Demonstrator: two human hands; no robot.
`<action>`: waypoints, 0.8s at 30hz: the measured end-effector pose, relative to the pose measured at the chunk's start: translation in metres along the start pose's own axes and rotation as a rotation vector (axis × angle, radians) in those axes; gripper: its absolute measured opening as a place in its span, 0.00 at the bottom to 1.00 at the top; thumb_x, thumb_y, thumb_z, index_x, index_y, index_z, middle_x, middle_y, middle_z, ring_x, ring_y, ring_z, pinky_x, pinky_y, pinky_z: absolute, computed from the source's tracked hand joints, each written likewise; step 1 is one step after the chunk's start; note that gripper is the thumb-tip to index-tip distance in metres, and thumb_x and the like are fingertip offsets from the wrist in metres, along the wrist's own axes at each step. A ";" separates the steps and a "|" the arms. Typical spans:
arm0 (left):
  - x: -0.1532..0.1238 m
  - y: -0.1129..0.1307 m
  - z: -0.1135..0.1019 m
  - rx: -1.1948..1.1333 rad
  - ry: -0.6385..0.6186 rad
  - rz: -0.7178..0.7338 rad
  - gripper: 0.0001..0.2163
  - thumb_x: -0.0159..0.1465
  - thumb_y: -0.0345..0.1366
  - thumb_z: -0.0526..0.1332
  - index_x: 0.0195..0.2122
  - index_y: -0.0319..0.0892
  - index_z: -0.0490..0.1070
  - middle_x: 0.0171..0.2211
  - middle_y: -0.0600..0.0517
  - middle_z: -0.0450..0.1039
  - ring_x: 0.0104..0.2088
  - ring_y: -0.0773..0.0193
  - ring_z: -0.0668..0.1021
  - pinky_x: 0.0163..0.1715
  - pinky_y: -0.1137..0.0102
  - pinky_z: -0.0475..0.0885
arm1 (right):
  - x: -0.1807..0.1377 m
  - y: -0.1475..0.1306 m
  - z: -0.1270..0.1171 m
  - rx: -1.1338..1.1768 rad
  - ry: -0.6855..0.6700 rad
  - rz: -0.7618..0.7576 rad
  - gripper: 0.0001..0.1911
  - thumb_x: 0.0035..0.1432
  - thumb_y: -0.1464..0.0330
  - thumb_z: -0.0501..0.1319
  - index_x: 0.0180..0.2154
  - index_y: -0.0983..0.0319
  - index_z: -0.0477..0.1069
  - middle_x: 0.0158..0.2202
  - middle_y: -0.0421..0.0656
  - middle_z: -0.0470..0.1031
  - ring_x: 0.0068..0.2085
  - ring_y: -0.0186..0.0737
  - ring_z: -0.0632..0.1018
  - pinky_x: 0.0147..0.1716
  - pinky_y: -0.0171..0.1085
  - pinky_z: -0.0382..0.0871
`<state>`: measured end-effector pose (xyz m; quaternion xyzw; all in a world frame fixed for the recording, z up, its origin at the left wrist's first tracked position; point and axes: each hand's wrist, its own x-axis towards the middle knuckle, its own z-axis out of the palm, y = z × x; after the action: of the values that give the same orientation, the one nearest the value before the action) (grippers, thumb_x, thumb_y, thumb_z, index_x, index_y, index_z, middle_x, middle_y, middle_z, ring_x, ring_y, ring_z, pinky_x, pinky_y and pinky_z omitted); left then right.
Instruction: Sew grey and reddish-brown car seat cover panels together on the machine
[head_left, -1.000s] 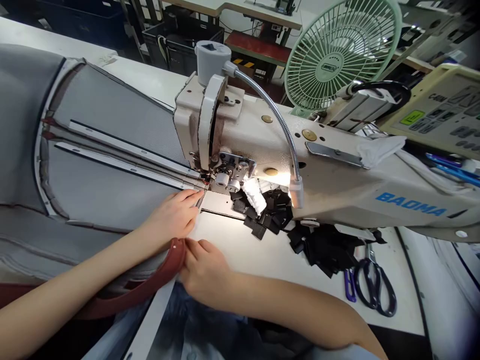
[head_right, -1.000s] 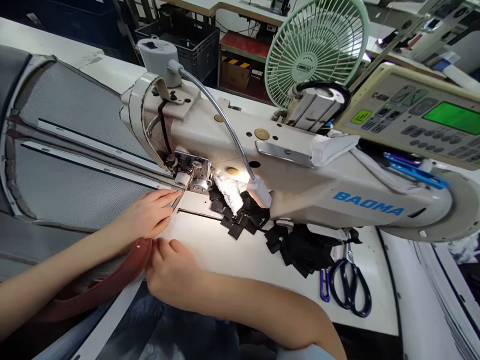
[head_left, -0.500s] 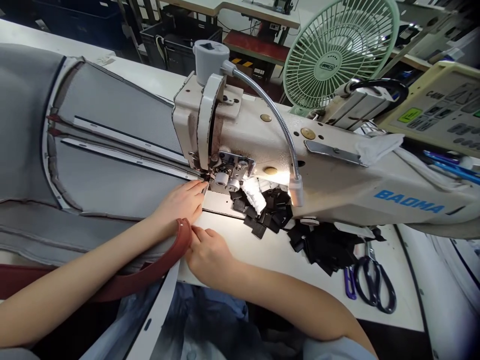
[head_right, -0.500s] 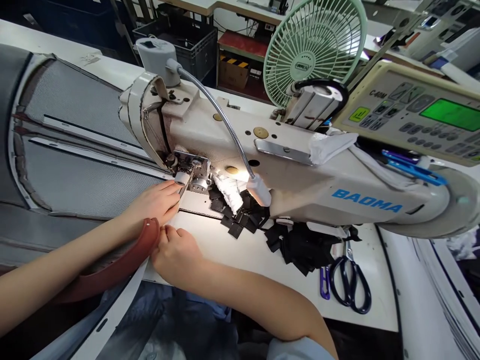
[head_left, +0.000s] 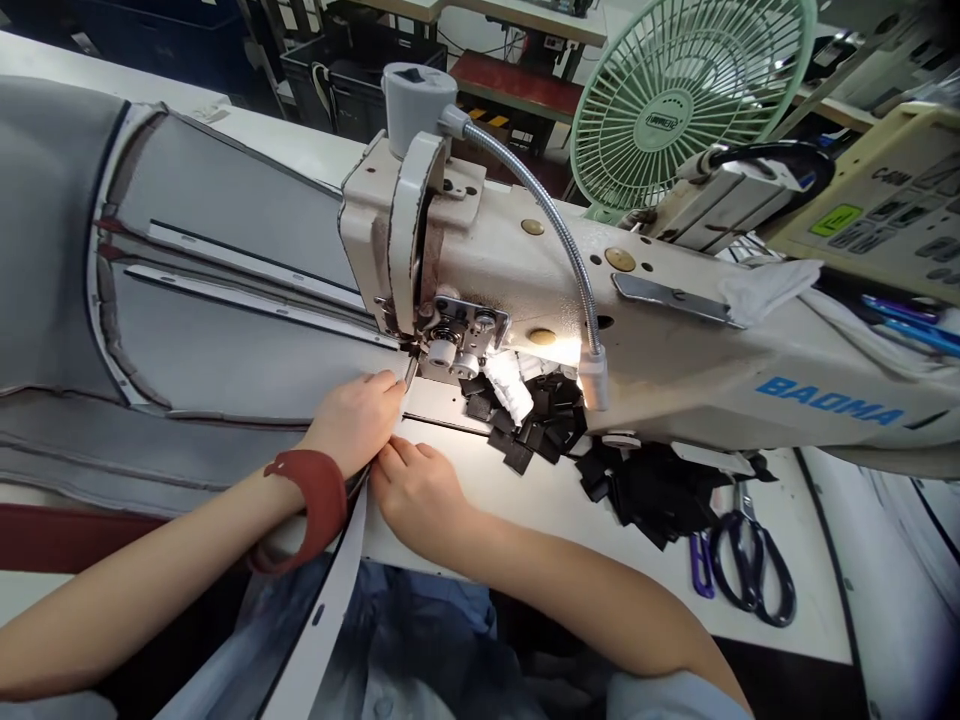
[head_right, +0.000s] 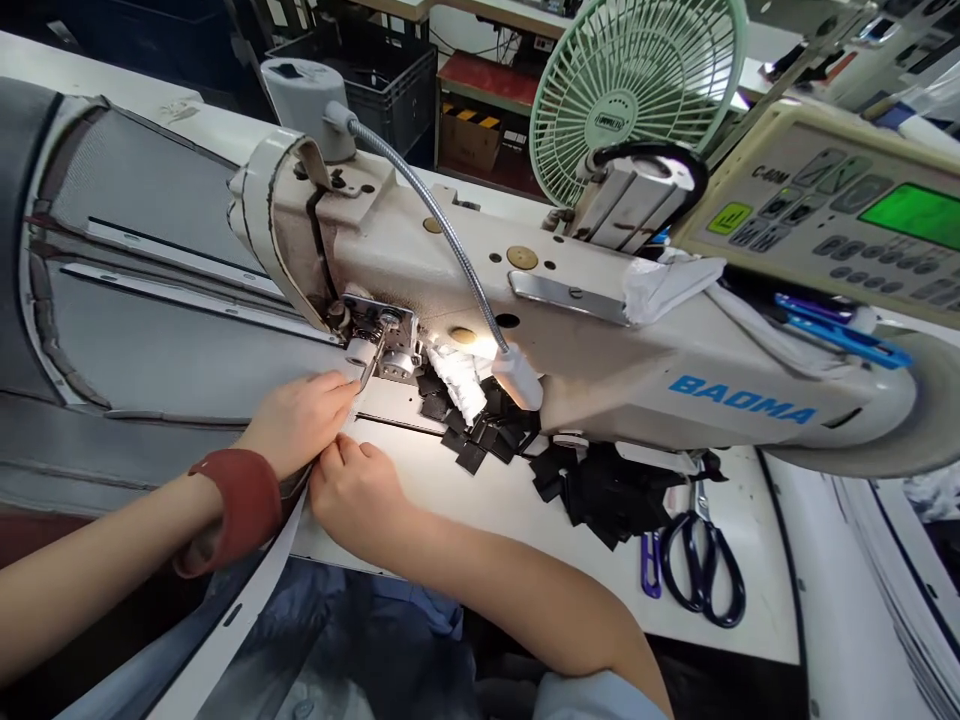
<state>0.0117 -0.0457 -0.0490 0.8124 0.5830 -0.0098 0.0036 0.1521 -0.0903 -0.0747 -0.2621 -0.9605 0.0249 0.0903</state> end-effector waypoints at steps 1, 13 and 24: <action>0.004 0.000 0.000 -0.005 -0.011 -0.007 0.13 0.67 0.25 0.54 0.43 0.37 0.78 0.36 0.46 0.75 0.36 0.56 0.77 0.34 0.64 0.70 | 0.001 0.003 0.000 0.010 -0.011 0.010 0.11 0.64 0.80 0.54 0.38 0.68 0.75 0.36 0.50 0.76 0.41 0.44 0.75 0.32 0.39 0.70; -0.007 -0.023 0.006 -0.035 0.245 0.100 0.15 0.71 0.38 0.53 0.51 0.41 0.76 0.43 0.43 0.77 0.42 0.52 0.75 0.41 0.59 0.69 | 0.005 0.018 -0.030 0.307 0.044 0.263 0.11 0.70 0.68 0.53 0.45 0.64 0.73 0.42 0.47 0.77 0.41 0.41 0.76 0.40 0.39 0.67; 0.001 -0.078 -0.014 0.170 0.072 0.597 0.10 0.71 0.33 0.54 0.38 0.39 0.75 0.32 0.49 0.75 0.32 0.60 0.74 0.32 0.66 0.64 | 0.016 -0.037 -0.033 0.133 -0.118 -0.022 0.26 0.63 0.67 0.59 0.59 0.75 0.65 0.58 0.68 0.70 0.55 0.54 0.75 0.50 0.47 0.69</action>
<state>-0.0611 -0.0192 -0.0344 0.9448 0.3158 -0.0284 -0.0822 0.1261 -0.1139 -0.0359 -0.2430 -0.9632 0.1029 0.0513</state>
